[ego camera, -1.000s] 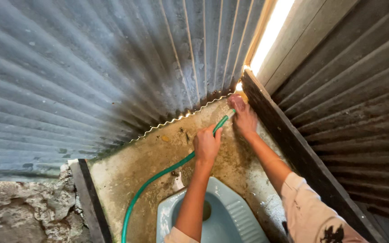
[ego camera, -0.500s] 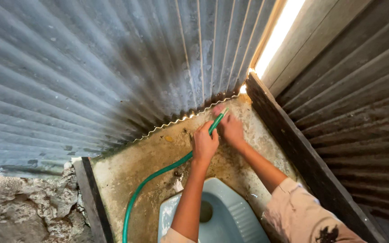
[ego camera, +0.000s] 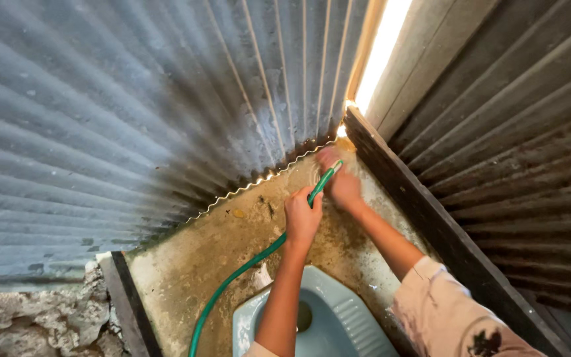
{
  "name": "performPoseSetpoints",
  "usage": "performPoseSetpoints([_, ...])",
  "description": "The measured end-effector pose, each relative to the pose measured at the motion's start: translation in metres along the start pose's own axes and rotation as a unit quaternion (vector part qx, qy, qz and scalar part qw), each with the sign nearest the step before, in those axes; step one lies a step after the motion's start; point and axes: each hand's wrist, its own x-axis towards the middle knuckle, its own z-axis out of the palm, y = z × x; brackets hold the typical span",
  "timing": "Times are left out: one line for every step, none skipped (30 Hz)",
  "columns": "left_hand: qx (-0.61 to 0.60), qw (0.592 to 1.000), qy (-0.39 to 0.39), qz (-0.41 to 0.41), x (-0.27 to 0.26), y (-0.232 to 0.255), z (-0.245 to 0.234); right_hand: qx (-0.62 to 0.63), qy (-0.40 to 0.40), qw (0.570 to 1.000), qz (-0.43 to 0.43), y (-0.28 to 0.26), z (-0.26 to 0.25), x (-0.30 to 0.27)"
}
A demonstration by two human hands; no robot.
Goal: The person scrubs a squat toilet and the surrounding floor area using a sponge and a hose, while occasionally handling a bar of soap.
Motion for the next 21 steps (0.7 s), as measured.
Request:
performPoseSetpoints([0.005, 1.000, 0.007, 0.015, 0.000, 0.003, -0.001, 0.007, 0.004, 0.999, -0.037, 0.002, -0.001, -0.016])
performPoseSetpoints([0.010, 0.999, 0.018, 0.030, 0.003, 0.006, -0.002, 0.013, 0.013, 0.996, -0.086, 0.000, -0.006, -0.030])
performPoseSetpoints([0.027, 0.999, 0.015, 0.028, 0.007, 0.010, -0.005, 0.018, 0.020, 0.993, -0.119, 0.000, -0.019, -0.035])
performPoseSetpoints([0.046, 0.999, 0.010, 0.023, 0.005, 0.013, -0.011, 0.024, 0.008, 0.997, -0.077, -0.001, -0.036, -0.036])
performPoseSetpoints([0.065, 0.998, 0.005, 0.017, 0.003, 0.017, -0.017, 0.026, -0.004, 0.999, -0.030, -0.003, -0.053, -0.027])
performPoseSetpoints([0.101, 0.995, -0.004, 0.002, 0.000, 0.021, -0.024, 0.034, -0.013, 0.999, 0.018, -0.009, -0.067, -0.021])
performPoseSetpoints([0.137, 0.990, -0.014, -0.013, -0.002, 0.024, -0.031, 0.022, -0.021, 0.997, 0.064, -0.017, -0.080, -0.011])
performPoseSetpoints([0.172, 0.985, -0.018, -0.030, -0.002, 0.027, -0.038, 0.102, -0.012, 0.991, 0.088, -0.031, -0.083, -0.005])
performPoseSetpoints([0.185, 0.982, -0.019, -0.037, -0.002, 0.027, -0.045, 0.180, -0.003, 0.977, 0.113, -0.051, -0.079, -0.002])
performPoseSetpoints([0.200, 0.978, -0.021, -0.048, -0.005, 0.025, -0.053, 0.259, 0.002, 0.956, 0.137, -0.070, -0.068, -0.004])
performPoseSetpoints([0.215, 0.975, -0.023, -0.059, -0.008, 0.021, -0.063, 0.286, 0.001, 0.951, 0.121, -0.092, -0.049, -0.015])
performPoseSetpoints([0.216, 0.975, -0.017, -0.051, -0.009, 0.015, -0.071, 0.241, -0.006, 0.969, 0.057, -0.111, -0.030, -0.030])
performPoseSetpoints([0.217, 0.975, -0.011, -0.042, -0.010, 0.007, -0.082, 0.137, 0.002, 0.989, -0.059, -0.121, -0.015, -0.051])
performPoseSetpoints([0.216, 0.976, 0.000, -0.036, -0.011, 0.000, -0.090, 0.080, 0.010, 0.988, -0.129, -0.124, -0.008, -0.061])
performPoseSetpoints([0.196, 0.980, -0.006, -0.033, -0.014, -0.008, -0.097, 0.050, 0.012, 0.986, -0.159, -0.117, -0.012, -0.060])
performPoseSetpoints([0.180, 0.983, -0.012, -0.030, -0.018, -0.017, -0.108, 0.052, -0.005, 0.992, -0.117, -0.108, -0.022, -0.055])
performPoseSetpoints([0.163, 0.986, -0.018, -0.027, -0.023, -0.027, -0.119, 0.045, -0.029, 0.997, -0.057, -0.101, -0.037, -0.047])
performPoseSetpoints([0.153, 0.988, -0.007, -0.008, -0.025, -0.036, -0.129, 0.032, -0.049, 0.998, -0.012, -0.100, -0.051, -0.039])
performPoseSetpoints([0.144, 0.990, 0.005, 0.012, -0.026, -0.045, -0.139, 0.025, -0.053, 0.998, 0.007, -0.106, -0.058, -0.034])
performPoseSetpoints([0.133, 0.991, 0.008, 0.032, -0.033, -0.052, -0.146, 0.021, -0.048, 0.999, 0.008, -0.115, -0.054, -0.039])
performPoseSetpoints([0.139, 0.990, -0.001, 0.012, -0.038, -0.059, -0.153, 0.018, -0.040, 0.999, 0.002, -0.128, -0.041, -0.046])
